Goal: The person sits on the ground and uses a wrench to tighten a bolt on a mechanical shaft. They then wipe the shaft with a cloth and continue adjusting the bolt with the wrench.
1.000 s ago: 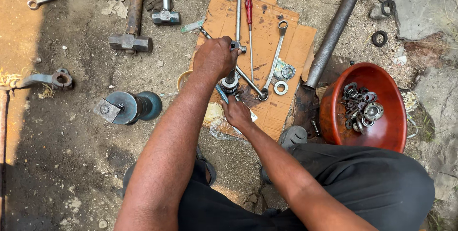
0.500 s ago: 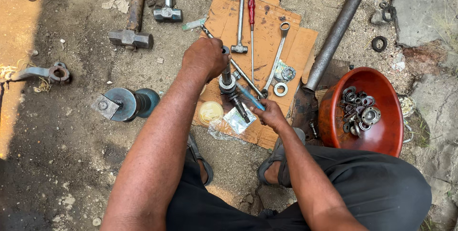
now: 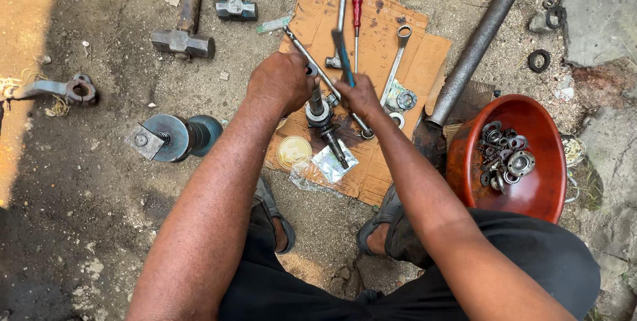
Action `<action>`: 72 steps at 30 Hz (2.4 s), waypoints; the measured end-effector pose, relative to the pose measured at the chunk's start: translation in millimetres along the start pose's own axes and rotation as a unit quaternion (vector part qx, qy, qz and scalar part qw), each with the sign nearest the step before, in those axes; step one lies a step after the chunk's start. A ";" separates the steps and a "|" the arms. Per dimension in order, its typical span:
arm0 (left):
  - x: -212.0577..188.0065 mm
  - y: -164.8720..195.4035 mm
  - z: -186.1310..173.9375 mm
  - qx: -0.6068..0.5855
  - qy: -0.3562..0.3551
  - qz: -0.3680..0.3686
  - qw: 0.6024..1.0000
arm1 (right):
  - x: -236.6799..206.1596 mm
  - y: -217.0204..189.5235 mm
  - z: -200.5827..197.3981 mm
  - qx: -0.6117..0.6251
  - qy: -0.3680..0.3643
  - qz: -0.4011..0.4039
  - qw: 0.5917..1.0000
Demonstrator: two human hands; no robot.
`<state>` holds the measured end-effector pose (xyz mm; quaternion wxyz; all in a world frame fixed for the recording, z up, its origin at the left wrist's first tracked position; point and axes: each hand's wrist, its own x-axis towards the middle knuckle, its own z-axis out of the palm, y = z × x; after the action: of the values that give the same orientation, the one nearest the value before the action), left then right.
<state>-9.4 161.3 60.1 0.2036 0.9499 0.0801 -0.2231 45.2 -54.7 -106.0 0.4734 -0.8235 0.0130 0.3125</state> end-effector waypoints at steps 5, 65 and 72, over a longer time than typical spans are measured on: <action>-0.7 -0.4 -1.5 -0.012 0.010 0.008 1.000 | 0.0 11.7 -0.8 -0.426 -0.090 0.065 0.898; -2.0 5.0 14.2 -0.039 0.044 -0.021 0.998 | -125.4 88.5 65.1 -0.195 0.176 0.048 0.964; -3.4 0.8 19.5 -0.043 0.096 0.013 0.994 | -126.9 92.6 52.2 -0.271 0.160 0.145 0.938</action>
<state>-19.9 152.1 46.1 0.2383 0.9583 0.0963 -0.1249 -112.4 -99.5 -129.1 0.1732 -0.9489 0.1229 0.2333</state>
